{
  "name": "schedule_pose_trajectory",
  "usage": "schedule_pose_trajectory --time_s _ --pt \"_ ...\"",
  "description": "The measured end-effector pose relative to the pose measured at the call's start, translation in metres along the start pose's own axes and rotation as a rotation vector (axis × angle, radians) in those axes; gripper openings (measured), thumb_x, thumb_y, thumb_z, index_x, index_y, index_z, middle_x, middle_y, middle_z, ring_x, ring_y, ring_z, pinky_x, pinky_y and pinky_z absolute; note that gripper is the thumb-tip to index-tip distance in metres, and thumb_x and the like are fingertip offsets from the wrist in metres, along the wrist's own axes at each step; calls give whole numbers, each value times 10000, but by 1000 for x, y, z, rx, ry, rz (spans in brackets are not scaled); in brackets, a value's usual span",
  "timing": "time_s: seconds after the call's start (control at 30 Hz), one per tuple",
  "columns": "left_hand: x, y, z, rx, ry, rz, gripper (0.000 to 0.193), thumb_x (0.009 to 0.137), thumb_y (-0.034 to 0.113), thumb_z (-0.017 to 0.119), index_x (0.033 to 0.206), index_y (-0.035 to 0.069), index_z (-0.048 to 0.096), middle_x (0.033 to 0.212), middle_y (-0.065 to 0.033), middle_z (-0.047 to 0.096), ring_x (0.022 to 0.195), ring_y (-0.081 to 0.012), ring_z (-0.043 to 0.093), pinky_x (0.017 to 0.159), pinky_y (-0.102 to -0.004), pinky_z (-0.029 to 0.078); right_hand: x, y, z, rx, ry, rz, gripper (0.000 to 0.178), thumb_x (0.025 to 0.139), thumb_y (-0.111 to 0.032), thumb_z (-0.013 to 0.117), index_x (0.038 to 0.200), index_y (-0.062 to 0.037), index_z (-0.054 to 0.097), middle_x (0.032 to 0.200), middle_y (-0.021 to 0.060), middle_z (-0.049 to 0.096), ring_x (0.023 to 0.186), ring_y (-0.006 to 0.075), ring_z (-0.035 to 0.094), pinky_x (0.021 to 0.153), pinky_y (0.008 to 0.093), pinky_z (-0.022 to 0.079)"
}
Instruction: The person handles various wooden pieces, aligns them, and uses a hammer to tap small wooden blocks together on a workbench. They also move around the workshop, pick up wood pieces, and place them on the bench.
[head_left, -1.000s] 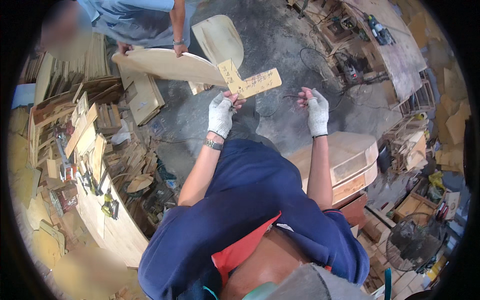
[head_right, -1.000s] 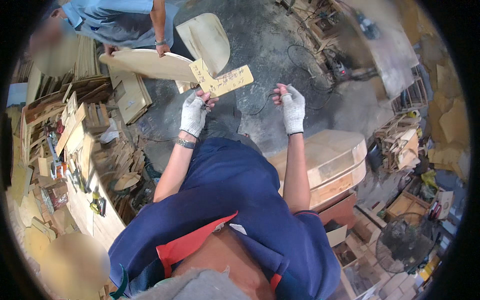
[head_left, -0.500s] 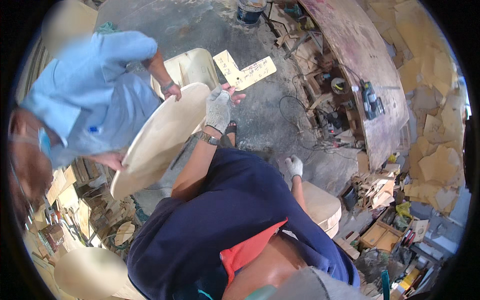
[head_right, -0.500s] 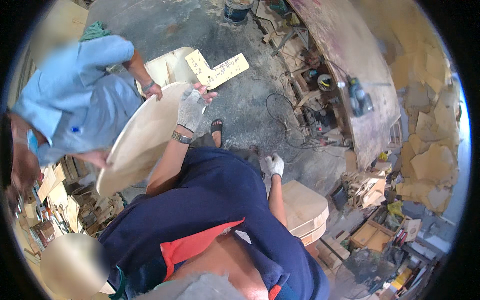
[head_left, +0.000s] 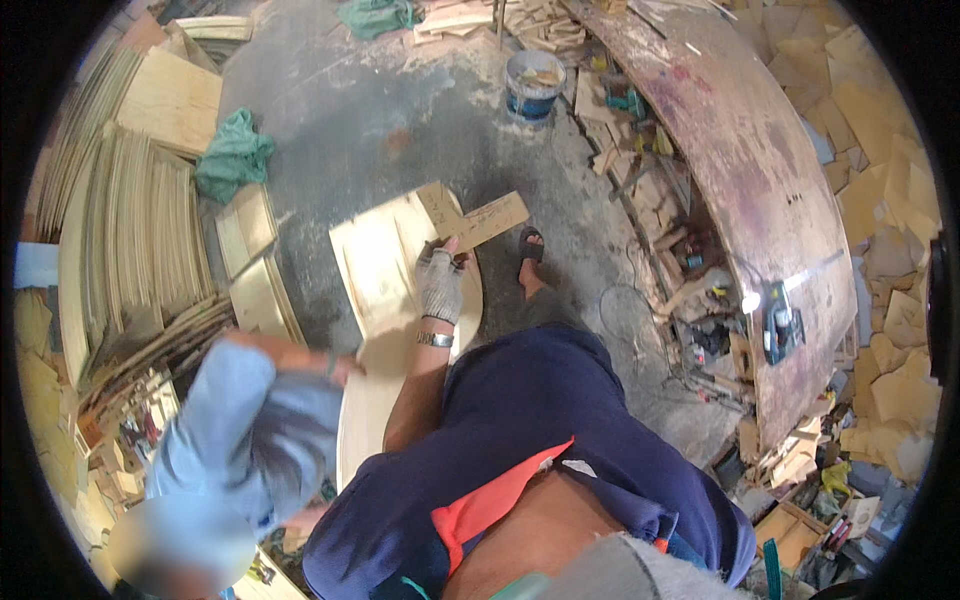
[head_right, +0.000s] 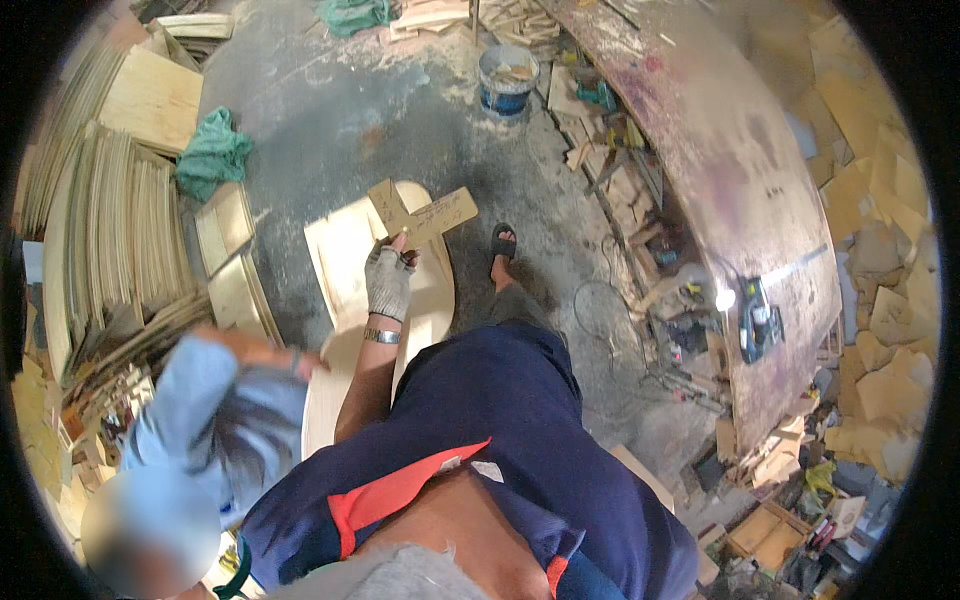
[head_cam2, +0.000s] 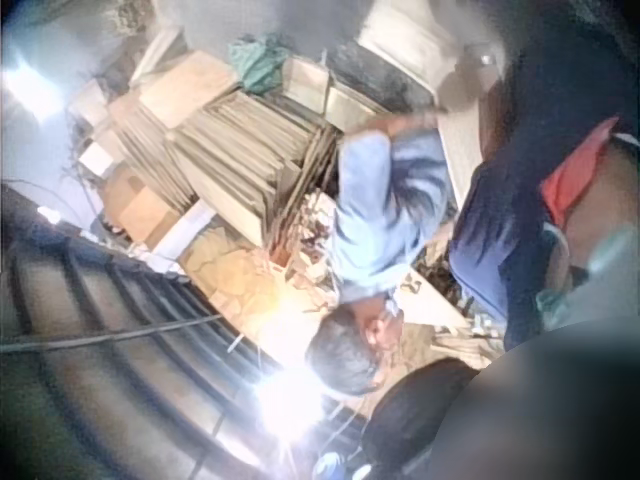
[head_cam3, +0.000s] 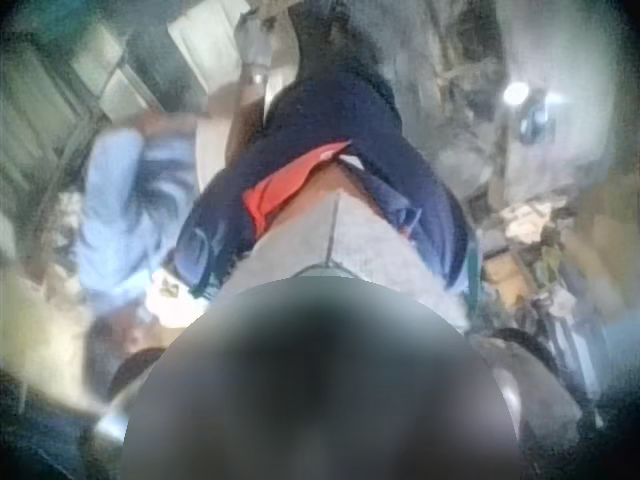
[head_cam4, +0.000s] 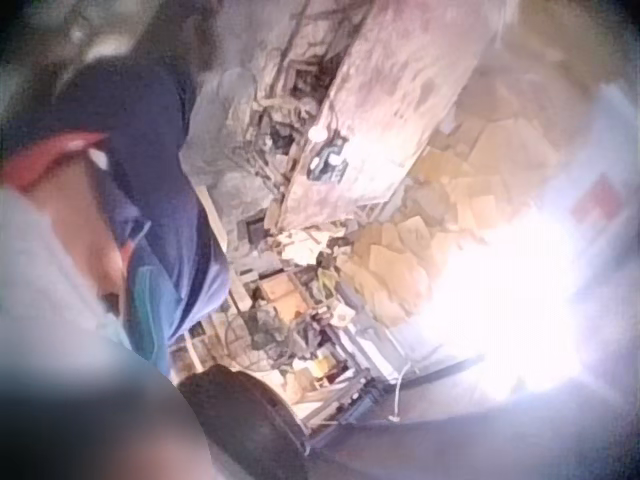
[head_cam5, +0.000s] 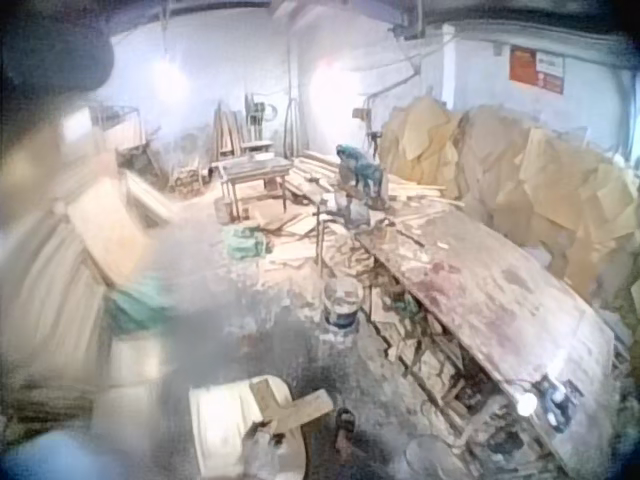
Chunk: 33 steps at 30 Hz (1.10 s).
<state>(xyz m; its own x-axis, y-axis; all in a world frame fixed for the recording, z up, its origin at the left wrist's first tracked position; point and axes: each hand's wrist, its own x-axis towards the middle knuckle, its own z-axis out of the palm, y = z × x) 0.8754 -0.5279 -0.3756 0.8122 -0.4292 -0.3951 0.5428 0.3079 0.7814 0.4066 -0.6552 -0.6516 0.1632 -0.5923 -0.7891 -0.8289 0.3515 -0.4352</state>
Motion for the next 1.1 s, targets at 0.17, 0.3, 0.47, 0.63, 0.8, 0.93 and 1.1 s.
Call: schedule_pose_trajectory --time_s 0.17,0.3,0.47,0.63,0.8,0.93,1.1 --pt "111 14 36 -141 82 16 236 934 136 734 1119 43 621 994 -59 665 841 -203 665 772 -326 532 108 -119 -37 -36 -62 -38 322 975 -324 578 1110 -42 652 981 150 712 799 292 709 706 422 569" --pt "178 39 57 -352 12 -88 288 916 50 661 1189 21 574 1085 -104 647 1028 -286 628 905 -372 534 189 -250 -77 -16 -87 -133 340 999 -329 572 1172 -46 646 1026 142 714 788 270 712 688 407 579" --pt "234 38 55 -562 284 -196 333 905 93 580 1229 17 570 1135 -125 656 1022 -324 656 936 -431 521 263 -462 -121 187 -1 -114 359 1011 -301 582 1260 -44 617 1004 120 710 705 212 697 611 356 575" --pt "305 28 21 -678 364 -244 251 978 127 552 1196 13 602 1106 -100 712 968 -278 698 806 -390 591 325 -627 -109 154 29 -296 332 984 -256 602 1205 -8 625 1000 125 714 685 216 711 538 346 553" --pt "420 51 10 -543 519 -108 250 998 124 544 1233 42 572 1028 -88 690 899 -267 696 672 -356 562 400 -679 -63 -1 -168 -289 297 964 -228 610 1194 -47 664 946 137 715 711 255 711 561 365 555" --pt "522 123 28 -320 526 -5 210 1009 150 580 1202 67 582 991 -58 668 887 -236 685 685 -335 529 421 -681 -33 -588 -173 -440 300 928 -281 634 1093 -44 716 939 165 729 787 303 724 634 418 564" --pt "639 230 73 -341 363 122 218 998 222 643 1131 60 587 1000 -56 670 821 -181 648 690 -318 513 417 -735 -4 -368 -197 -202 317 925 -295 633 1105 -49 720 960 174 730 816 316 721 676 427 557"
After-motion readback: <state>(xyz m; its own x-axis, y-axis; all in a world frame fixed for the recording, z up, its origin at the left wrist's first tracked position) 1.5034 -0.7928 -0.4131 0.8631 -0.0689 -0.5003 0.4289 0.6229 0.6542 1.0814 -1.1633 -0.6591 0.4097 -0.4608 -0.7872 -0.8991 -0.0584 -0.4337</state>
